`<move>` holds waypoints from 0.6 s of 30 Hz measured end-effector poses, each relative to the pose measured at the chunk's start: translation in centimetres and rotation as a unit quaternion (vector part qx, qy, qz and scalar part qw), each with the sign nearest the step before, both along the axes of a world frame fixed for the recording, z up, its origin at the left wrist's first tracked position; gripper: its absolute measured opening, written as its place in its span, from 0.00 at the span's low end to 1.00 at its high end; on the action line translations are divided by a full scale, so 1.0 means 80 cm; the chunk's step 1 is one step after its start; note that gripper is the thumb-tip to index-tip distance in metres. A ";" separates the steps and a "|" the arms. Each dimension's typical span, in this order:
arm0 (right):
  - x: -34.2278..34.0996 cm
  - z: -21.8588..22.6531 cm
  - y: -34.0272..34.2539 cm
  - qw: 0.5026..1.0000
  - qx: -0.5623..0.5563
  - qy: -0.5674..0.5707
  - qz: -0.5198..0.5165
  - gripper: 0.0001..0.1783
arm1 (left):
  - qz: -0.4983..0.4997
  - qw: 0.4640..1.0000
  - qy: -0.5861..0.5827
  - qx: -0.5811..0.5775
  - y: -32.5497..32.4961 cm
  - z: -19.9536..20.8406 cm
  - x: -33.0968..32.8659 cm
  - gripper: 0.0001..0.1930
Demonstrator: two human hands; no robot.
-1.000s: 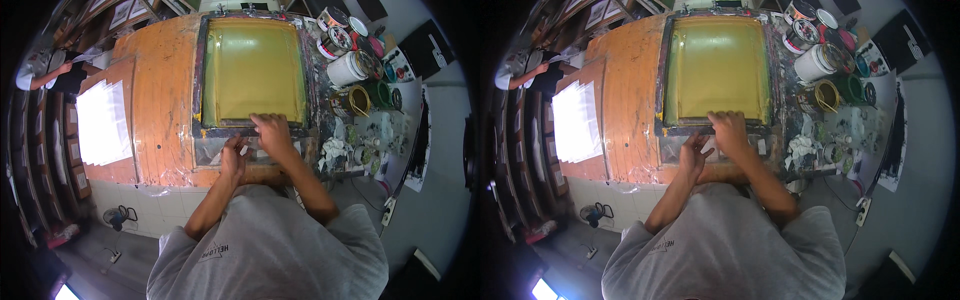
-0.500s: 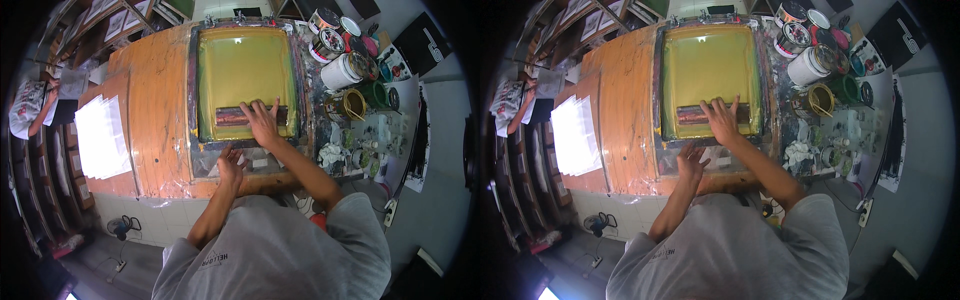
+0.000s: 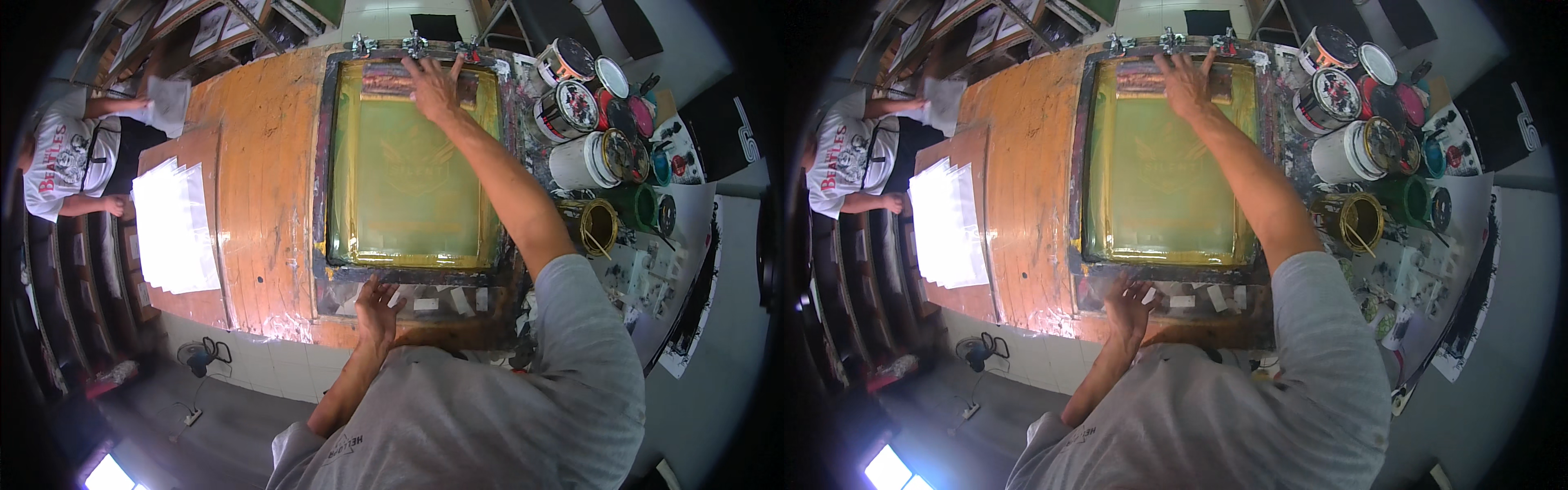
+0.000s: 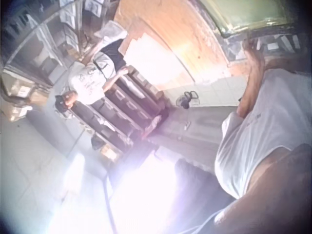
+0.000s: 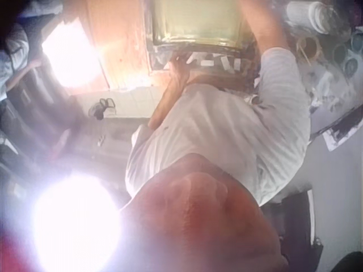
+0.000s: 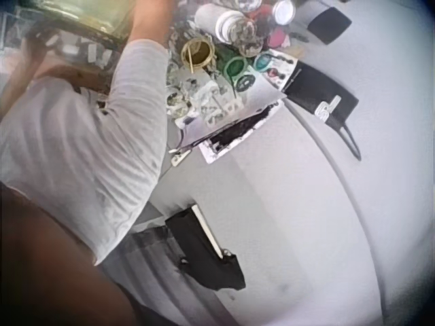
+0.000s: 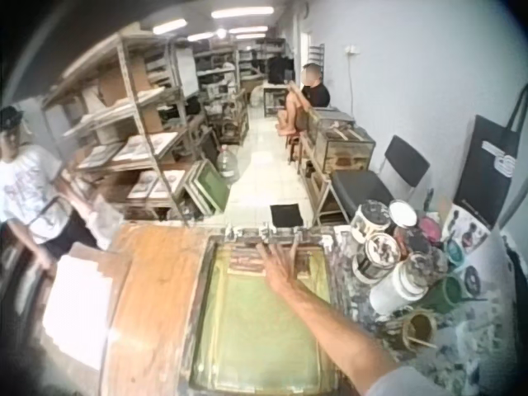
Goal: The person performs screen printing by placing white plastic bags under a screen, applying yellow ink with a squeegee, and peeling each printed bag to reveal a logo. The printed bags are stacked on the table while the process repeats.
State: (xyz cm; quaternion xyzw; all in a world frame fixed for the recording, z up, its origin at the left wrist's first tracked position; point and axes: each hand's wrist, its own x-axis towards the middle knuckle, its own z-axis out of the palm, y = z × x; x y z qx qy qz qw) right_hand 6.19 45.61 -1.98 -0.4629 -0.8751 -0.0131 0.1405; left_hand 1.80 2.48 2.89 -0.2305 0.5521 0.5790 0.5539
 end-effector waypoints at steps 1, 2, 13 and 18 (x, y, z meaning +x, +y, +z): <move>-0.001 0.015 0.002 1.000 -0.030 0.002 0.008 0.36 | -0.005 1.000 0.007 0.005 -0.003 -0.001 0.000 0.16; 0.000 0.024 0.003 0.998 -0.062 -0.002 0.017 0.36 | -0.012 1.000 0.013 0.009 -0.003 -0.004 -0.001 0.16; 0.092 0.122 -0.273 0.981 -0.146 0.061 0.109 0.35 | -0.040 0.996 0.030 0.075 -0.011 0.018 -0.010 0.14; 0.093 0.181 -0.388 0.994 -0.033 0.057 0.089 0.29 | -0.067 0.977 0.019 0.200 -0.012 0.057 -0.036 0.14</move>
